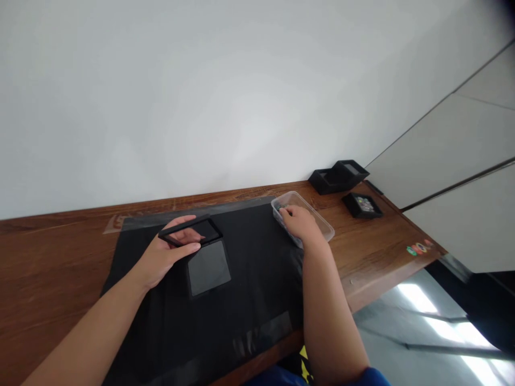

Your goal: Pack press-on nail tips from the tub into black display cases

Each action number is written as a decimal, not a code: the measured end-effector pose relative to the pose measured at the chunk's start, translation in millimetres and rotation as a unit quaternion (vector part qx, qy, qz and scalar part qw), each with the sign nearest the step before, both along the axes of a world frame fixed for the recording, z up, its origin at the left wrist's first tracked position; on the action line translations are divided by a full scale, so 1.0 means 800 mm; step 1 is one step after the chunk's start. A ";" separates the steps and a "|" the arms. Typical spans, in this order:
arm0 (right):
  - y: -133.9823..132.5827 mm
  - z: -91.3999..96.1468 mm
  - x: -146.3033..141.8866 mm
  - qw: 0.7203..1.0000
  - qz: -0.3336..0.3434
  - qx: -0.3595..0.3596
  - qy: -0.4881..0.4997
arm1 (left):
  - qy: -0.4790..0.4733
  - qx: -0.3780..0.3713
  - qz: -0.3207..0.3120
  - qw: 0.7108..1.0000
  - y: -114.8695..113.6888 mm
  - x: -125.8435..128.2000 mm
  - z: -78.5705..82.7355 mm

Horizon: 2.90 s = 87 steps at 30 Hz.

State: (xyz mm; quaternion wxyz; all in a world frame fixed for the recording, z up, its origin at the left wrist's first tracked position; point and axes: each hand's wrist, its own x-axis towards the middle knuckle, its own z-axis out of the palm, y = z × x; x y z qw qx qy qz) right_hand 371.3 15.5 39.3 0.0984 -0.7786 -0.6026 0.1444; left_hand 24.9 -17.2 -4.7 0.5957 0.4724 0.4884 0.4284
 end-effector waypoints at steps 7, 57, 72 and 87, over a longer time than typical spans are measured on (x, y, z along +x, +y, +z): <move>-0.003 -0.003 0.004 0.999 -0.010 0.027 0.020 | 0.040 -0.023 0.002 0.999 0.001 0.003 0.004; -0.001 -0.020 0.018 0.992 -0.062 0.021 0.105 | 0.095 -0.023 0.003 0.995 0.001 0.007 -0.006; -0.004 0.000 0.000 0.935 0.001 0.259 0.242 | 0.107 -0.006 0.026 0.994 0.000 0.012 -0.003; -0.029 0.019 -0.067 0.722 0.174 0.189 0.643 | 0.268 0.165 0.048 0.948 -0.003 0.006 -0.032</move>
